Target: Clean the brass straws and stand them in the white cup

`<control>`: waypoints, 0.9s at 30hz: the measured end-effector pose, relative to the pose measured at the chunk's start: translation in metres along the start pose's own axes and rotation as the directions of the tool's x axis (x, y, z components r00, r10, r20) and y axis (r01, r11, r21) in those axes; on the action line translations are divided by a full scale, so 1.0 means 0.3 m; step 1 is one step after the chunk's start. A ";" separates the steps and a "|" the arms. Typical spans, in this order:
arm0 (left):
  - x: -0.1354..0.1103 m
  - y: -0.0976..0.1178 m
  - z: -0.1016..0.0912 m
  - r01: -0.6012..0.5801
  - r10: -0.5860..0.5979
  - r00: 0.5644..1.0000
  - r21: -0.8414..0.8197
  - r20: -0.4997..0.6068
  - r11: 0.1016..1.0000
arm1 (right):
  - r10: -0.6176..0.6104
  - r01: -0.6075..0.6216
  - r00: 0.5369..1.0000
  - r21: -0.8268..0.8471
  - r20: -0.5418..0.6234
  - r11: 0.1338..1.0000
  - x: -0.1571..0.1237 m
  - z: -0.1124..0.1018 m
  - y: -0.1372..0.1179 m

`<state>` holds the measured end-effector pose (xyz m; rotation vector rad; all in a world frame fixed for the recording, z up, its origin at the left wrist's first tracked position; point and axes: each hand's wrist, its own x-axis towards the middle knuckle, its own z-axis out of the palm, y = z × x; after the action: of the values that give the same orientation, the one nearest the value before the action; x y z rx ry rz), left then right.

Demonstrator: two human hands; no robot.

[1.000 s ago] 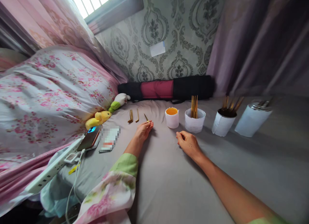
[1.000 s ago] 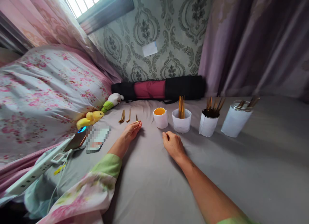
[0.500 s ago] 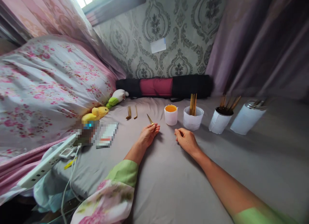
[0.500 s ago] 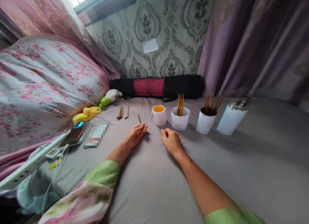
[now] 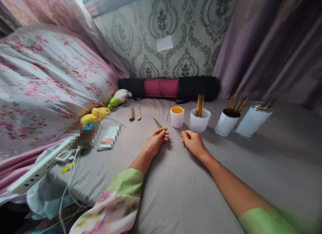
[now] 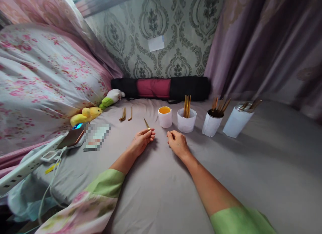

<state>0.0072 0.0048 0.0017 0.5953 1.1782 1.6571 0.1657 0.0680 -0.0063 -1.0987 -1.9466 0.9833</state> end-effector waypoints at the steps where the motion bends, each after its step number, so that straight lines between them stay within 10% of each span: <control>1: -0.003 -0.002 -0.001 -0.024 0.024 1.000 0.032 0.004 0.999 | 0.003 -0.003 1.000 0.003 0.002 1.000 -0.001 0.000 -0.002; 13: -0.015 -0.016 -0.013 -0.292 0.311 0.948 0.565 0.066 0.771 | -0.026 0.026 1.000 0.020 0.005 0.999 0.006 0.008 0.013; 27: -0.020 -0.023 -0.033 -0.510 0.559 0.780 0.803 0.281 0.308 | -0.056 0.057 0.998 0.044 -0.011 0.997 0.008 0.009 0.016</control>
<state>0.0045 -0.0046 -0.0078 1.7760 2.0093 1.4817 0.1643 0.0711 -0.0112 -1.0167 -1.9280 0.9839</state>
